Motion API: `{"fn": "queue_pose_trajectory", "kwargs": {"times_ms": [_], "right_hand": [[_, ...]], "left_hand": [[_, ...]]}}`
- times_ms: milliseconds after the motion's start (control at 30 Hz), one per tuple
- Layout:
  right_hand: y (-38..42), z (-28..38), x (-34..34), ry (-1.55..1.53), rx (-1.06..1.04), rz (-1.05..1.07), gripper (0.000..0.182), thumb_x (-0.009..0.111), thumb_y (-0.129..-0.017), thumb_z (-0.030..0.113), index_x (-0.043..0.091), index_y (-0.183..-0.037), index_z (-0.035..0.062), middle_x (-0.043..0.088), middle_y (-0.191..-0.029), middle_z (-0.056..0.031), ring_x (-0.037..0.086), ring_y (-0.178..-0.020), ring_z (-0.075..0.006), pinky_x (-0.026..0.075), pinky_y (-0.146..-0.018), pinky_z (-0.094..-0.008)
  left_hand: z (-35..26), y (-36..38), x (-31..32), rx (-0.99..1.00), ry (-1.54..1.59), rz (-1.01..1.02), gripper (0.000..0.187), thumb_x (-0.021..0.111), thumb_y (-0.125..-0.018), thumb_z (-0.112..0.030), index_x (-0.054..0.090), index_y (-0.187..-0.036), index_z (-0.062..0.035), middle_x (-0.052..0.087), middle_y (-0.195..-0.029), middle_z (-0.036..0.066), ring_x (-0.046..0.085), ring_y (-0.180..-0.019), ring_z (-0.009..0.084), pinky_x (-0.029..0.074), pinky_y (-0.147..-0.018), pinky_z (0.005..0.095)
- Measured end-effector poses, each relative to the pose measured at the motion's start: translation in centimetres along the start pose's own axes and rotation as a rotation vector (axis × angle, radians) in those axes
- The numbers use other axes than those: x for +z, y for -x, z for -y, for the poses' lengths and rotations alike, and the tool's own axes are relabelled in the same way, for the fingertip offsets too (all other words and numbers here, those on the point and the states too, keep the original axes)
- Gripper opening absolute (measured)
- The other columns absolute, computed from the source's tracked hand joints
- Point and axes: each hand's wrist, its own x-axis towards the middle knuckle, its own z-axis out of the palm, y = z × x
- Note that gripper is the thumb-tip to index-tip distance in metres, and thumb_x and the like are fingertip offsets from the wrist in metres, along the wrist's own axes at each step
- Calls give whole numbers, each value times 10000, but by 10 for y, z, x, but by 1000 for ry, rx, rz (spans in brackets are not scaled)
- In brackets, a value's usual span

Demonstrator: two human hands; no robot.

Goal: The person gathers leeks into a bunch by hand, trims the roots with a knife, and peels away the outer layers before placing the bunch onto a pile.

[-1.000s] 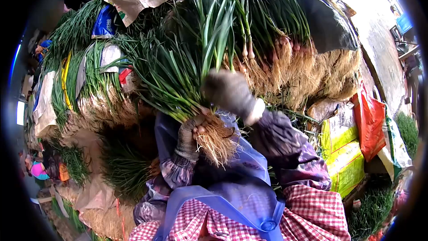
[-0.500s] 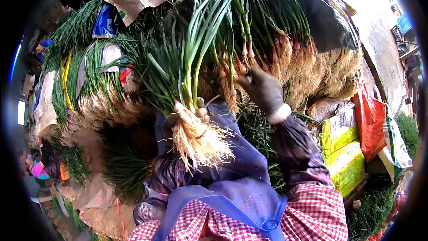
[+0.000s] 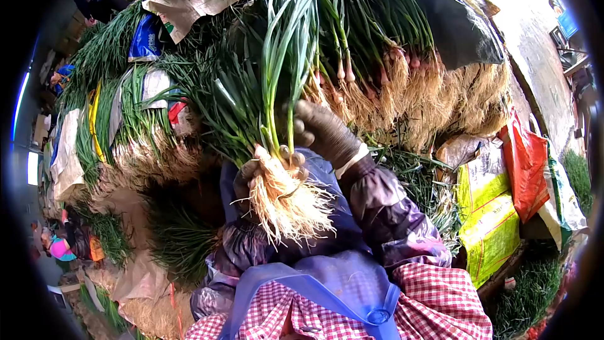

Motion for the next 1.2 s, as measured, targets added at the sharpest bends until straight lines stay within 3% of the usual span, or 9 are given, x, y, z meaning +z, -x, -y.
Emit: {"fn": "queue_pose_trajectory", "kwargs": {"times_ms": [200, 333, 367, 533, 800, 1000, 1067, 1167, 1200], "right_hand": [[41, -38, 23, 850, -463, -336, 95, 603, -907, 113, 631, -880, 27, 577, -660, -3, 543, -579, -83, 503, -566, -236], [15, -4, 7, 450, -136, -468, 184, 607, -930, 278, 610, -918, 94, 571, -706, 34, 485, -561, -33, 363, -465, -166], [4, -3, 0, 231, -82, -229, 201, 615, -925, 295, 601, -941, 95, 559, -695, 47, 464, -527, -38, 352, -454, -173], [11, -28, 26, 627, -333, -378, 134, 617, -917, 196, 613, -871, 70, 578, -685, 10, 518, -562, -62, 443, -517, -174], [113, 1, -10, 947, 153, -233, 248, 593, -946, 270, 604, -951, 22, 522, -635, 23, 467, -532, -59, 386, -486, -216], [128, 15, 7, 694, 594, 49, 262, 650, -904, 246, 630, -933, -14, 602, -677, -22, 563, -569, -100, 452, -526, -242], [124, 22, -2, 1673, 457, 123, 167, 661, -863, 158, 652, -946, 14, 645, -708, -67, 615, -605, -145, 506, -575, -271], [102, 30, -13, 2263, 1151, -24, 373, 651, -835, 412, 652, -929, 52, 673, -758, -122, 666, -676, -264, 528, -621, -379], [94, 36, -2, 2147, 763, -159, 522, 663, -793, 537, 645, -993, 56, 677, -794, -136, 679, -737, -269, 530, -628, -391]], "left_hand": [[-5, 7, -3, 59, 35, 28, 273, 620, -845, -188, 520, -1020, -4, 587, -798, 49, 520, -631, 117, 439, -589, 252], [-5, 2, -10, 70, 43, 54, 213, 624, -840, -161, 547, -963, -5, 596, -768, 44, 517, -591, 104, 435, -556, 232], [-6, 2, -10, 73, 44, 61, 199, 625, -839, -155, 554, -949, -5, 599, -760, 43, 516, -581, 100, 434, -548, 227], [-12, 7, -11, 103, 45, 42, 131, 631, -832, -122, 588, -877, -6, 610, -722, 37, 512, -531, 83, 429, -507, 201], [33, 13, -24, 206, -208, -561, 112, 650, -812, -74, 627, -714, -25, 610, -628, 22, 514, -470, 66, 423, -455, 168], [8, 16, -18, 269, -84, -439, 70, 609, -840, -65, 633, -820, -1, 579, -564, -1, 523, -470, 72, 454, -496, 184], [1, 18, -23, 252, -97, -398, 80, 613, -839, -62, 629, -873, 9, 570, -557, -12, 511, -462, 66, 442, -491, 176], [4, 23, -21, 230, -201, -362, 80, 638, -831, -63, 629, -875, 3, 566, -566, -20, 486, -459, 45, 387, -461, 144], [9, 21, -24, 227, -215, -398, 80, 640, -830, -64, 629, -874, 2, 566, -568, -20, 486, -464, 40, 385, -461, 139]]}}
